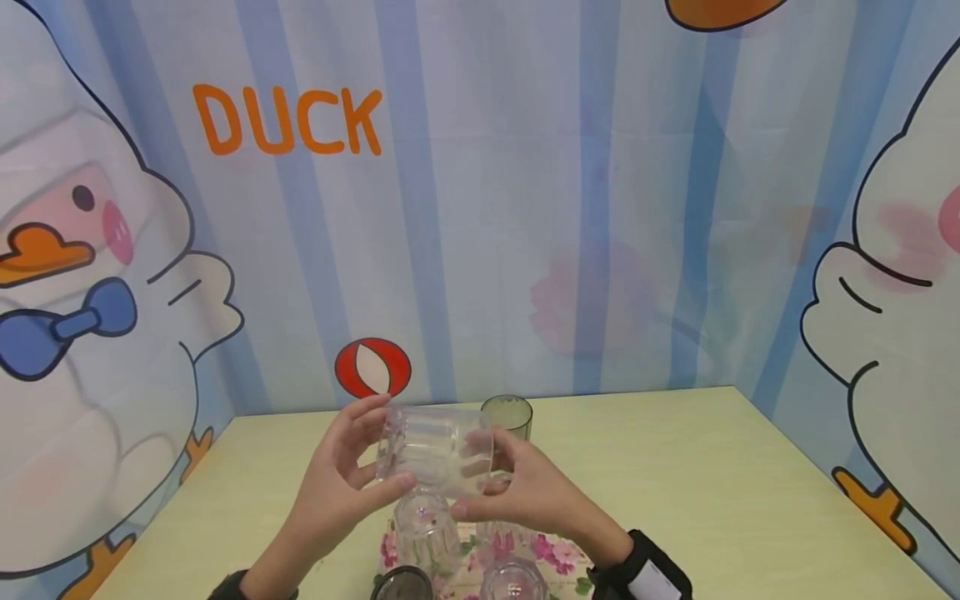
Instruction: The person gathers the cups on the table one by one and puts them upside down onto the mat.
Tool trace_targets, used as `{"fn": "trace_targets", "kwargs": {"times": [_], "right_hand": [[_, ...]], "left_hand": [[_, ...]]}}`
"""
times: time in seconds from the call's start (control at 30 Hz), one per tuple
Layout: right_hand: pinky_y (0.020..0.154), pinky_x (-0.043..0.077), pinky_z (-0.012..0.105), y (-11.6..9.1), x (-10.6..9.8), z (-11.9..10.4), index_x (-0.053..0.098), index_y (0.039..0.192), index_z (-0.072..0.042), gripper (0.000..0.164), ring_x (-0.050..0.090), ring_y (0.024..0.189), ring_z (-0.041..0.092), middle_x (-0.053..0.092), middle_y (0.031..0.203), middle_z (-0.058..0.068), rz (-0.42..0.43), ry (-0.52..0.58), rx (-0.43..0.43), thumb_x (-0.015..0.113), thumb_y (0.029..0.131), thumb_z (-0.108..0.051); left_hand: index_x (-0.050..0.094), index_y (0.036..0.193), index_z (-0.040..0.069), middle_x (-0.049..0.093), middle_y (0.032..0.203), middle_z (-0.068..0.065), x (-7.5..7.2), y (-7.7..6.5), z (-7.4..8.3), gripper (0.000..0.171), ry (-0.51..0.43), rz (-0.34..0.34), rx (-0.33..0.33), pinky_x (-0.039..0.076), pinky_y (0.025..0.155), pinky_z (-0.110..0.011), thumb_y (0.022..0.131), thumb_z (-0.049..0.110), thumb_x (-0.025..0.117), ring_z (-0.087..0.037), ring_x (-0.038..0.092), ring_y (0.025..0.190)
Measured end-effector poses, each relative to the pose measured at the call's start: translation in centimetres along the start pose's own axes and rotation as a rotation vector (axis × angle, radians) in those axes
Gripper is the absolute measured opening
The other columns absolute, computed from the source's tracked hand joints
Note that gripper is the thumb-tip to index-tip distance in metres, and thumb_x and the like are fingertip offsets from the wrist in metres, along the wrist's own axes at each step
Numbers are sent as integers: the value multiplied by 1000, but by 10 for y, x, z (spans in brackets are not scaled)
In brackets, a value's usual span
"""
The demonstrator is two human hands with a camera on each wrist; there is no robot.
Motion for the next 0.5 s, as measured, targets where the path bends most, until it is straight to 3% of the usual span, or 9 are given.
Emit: {"fn": "trace_targets", "kwargs": {"times": [0.5], "right_hand": [[95, 55, 46, 0, 4, 3, 28, 146, -2, 85, 55, 122, 35, 46, 140, 22, -12, -80, -2, 75, 83, -35]], "left_hand": [[43, 136, 25, 52, 135, -9, 1, -1, 0, 73, -10, -6, 18, 58, 89, -29, 75, 8, 79, -23, 49, 120]]}}
Point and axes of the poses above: each hand's wrist, its own y-axis towards the middle knuckle, its own x-axis out of the palm, z = x × y, the point moved 4 cm from there along y, towards the middle knuckle
